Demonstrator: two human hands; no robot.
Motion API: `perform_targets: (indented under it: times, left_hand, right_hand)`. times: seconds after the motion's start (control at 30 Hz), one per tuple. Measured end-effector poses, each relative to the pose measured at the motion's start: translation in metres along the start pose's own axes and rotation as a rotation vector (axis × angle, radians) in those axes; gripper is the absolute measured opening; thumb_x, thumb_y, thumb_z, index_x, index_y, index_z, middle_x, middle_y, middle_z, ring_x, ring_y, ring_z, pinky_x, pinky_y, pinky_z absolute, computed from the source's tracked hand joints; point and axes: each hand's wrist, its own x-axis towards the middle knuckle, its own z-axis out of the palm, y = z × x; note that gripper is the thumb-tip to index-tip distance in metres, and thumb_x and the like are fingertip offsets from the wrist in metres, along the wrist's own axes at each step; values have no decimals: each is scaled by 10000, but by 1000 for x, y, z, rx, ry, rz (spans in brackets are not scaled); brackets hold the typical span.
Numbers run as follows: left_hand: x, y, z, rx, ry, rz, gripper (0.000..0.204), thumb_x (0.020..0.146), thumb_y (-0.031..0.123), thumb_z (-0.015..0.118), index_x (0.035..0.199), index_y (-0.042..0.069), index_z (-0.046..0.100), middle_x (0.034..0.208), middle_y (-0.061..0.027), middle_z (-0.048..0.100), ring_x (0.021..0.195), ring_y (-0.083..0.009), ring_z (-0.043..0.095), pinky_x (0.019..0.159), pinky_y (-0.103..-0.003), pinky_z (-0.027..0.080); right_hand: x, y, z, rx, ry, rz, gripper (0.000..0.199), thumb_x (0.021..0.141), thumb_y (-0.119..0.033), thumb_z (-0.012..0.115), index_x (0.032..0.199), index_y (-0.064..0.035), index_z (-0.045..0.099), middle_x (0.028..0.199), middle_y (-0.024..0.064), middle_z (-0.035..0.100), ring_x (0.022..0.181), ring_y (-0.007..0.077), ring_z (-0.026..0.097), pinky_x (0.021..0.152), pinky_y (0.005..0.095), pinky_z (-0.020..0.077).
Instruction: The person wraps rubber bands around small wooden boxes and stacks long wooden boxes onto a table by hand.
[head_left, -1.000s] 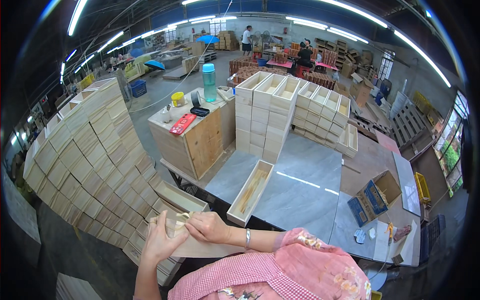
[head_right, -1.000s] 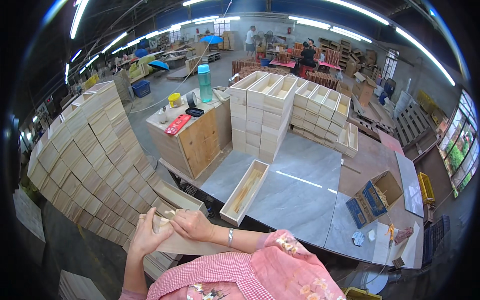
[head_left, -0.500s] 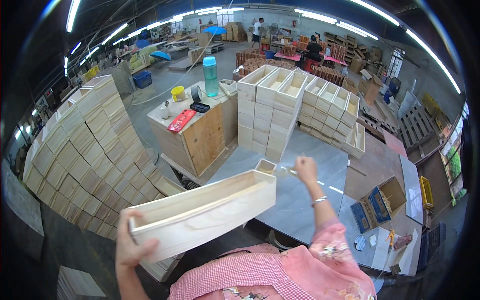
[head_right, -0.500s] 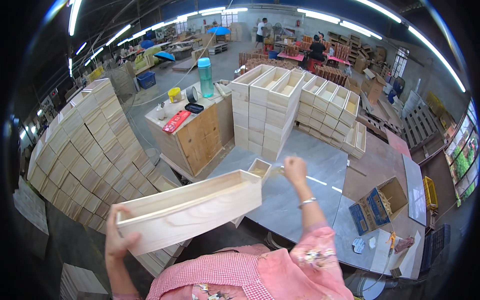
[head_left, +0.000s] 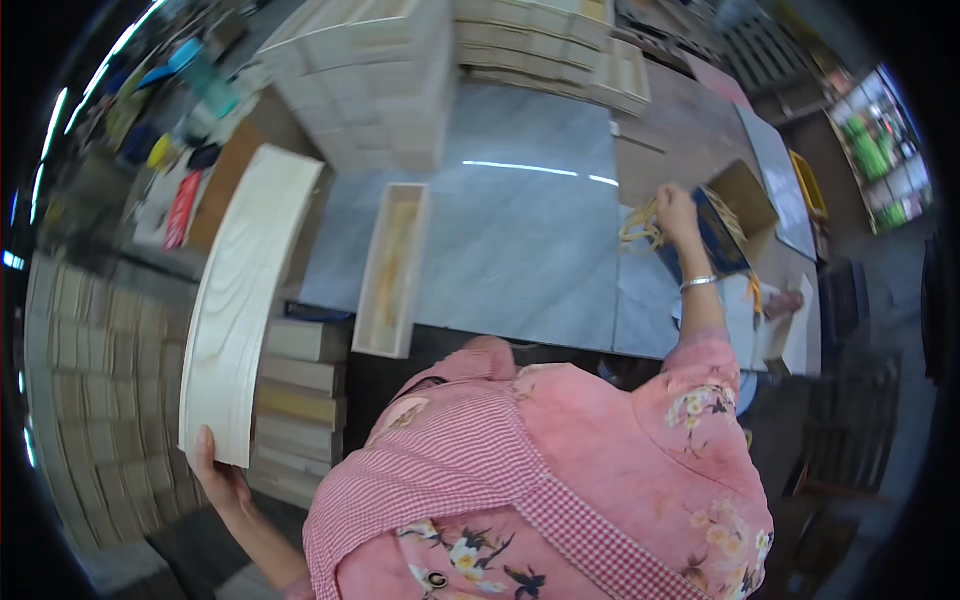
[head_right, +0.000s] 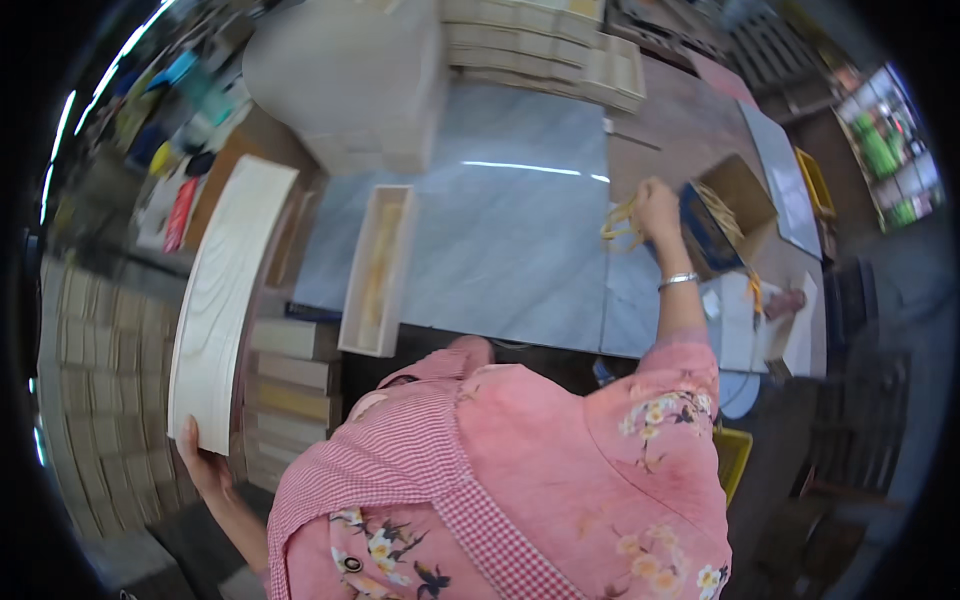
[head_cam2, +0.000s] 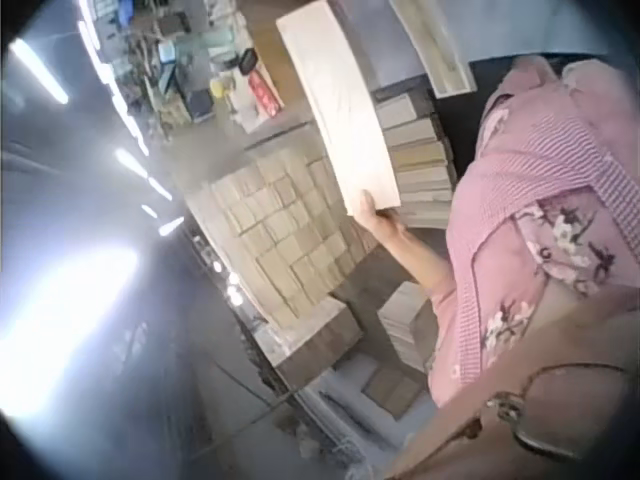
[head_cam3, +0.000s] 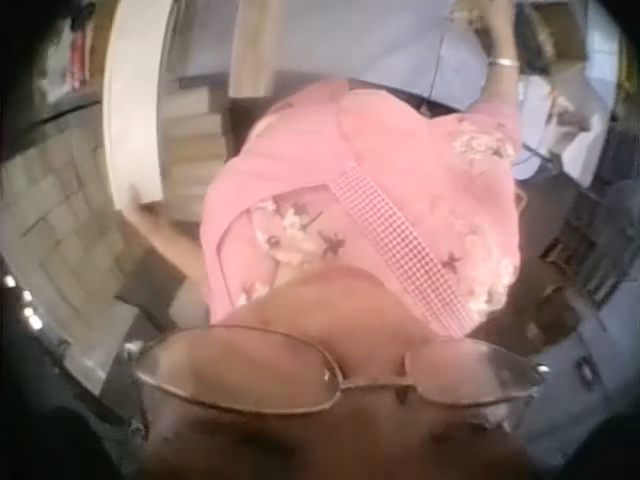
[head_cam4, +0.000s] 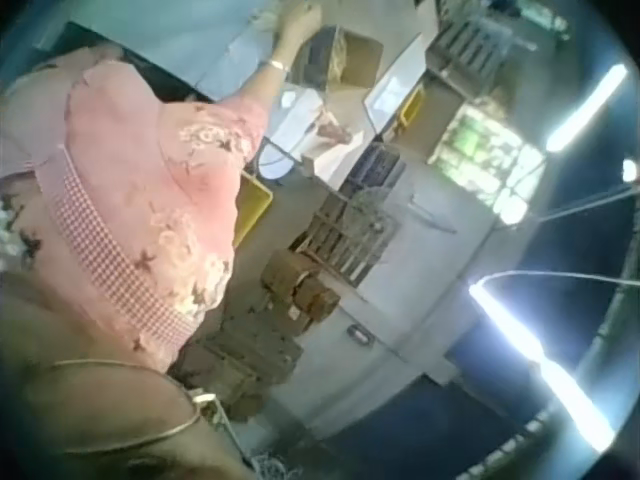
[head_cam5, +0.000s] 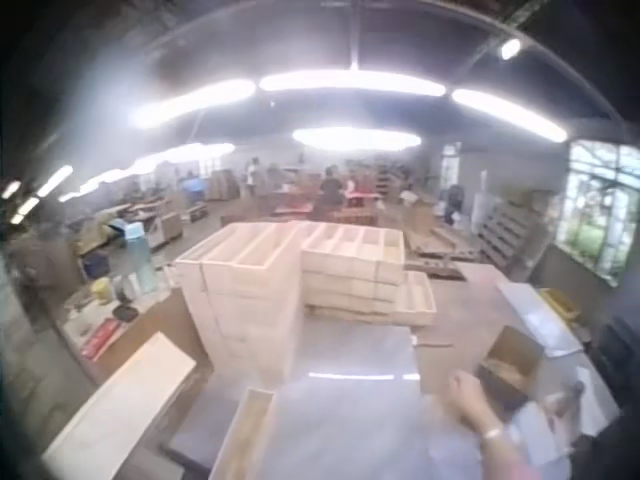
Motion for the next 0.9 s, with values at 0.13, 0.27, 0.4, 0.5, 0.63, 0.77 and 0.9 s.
perform_targets:
  times: [0.13, 0.27, 0.4, 0.5, 0.63, 0.77, 0.9]
  left_hand:
    - [19, -36, 52, 69, 74, 84, 440, 896, 133, 674, 1282, 23, 495, 1223, -117, 598, 1130, -234, 597, 1006, -395, 478]
    - [48, -84, 106, 197, 59, 148, 367, 823, 122, 779, 1086, 60, 530, 1013, -26, 562, 946, -135, 529, 890, -295, 425]
    - [27, -101, 142, 768, 134, 340, 516, 648, 168, 877, 965, 100, 476, 1190, -110, 440, 1116, -226, 475, 919, -363, 428]
    - [27, -125, 172, 991, 93, 596, 580, 601, 204, 900, 970, 83, 471, 1247, -184, 416, 1210, -324, 452, 983, -434, 420]
    - [31, -172, 189, 1080, 31, 654, 635, 569, 233, 916, 988, 74, 466, 1305, -252, 374, 1269, -424, 408, 1028, -496, 402]
    - [24, -210, 186, 1083, 21, 573, 750, 582, 263, 925, 1139, 58, 466, 1416, -300, 324, 1339, -474, 359, 1077, -529, 377]
    - [8, -229, 180, 1022, 146, 294, 1197, 618, 290, 929, 1522, 30, 191, 1563, -277, 202, 1439, -400, 293, 1168, -469, 298]
  right_hand:
    - [82, 180, -74, -379, 298, 116, 319, 972, -269, 469, 970, -13, 660, 1021, 241, 663, 982, 417, 631, 847, 498, 489]
    - [116, 317, -170, -1058, -127, -107, 412, 955, -345, 506, 1036, 20, 680, 1069, 242, 678, 997, 428, 636, 890, 514, 493]
    - [140, 245, -101, -773, -183, 422, 457, 954, -408, 470, 1212, -82, 660, 1179, 241, 658, 1123, 433, 608, 968, 495, 479]
    - [130, 96, -87, -597, -11, 302, 435, 944, -373, 513, 1209, -61, 659, 1219, 219, 651, 1144, 398, 610, 978, 472, 477]
    - [106, -12, 37, -8, 65, -346, 349, 865, -135, 639, 1196, -26, 639, 1187, 189, 647, 1143, 367, 581, 1009, 432, 432]
    - [53, -111, 181, 318, -454, -481, 499, 867, -139, 672, 1329, -2, 540, 1353, 229, 553, 1286, 389, 500, 1078, 433, 405]
    - [12, -196, 264, 482, -694, -561, 599, 808, -105, 718, 1358, 3, 506, 1344, 253, 548, 1281, 405, 499, 1084, 433, 407]
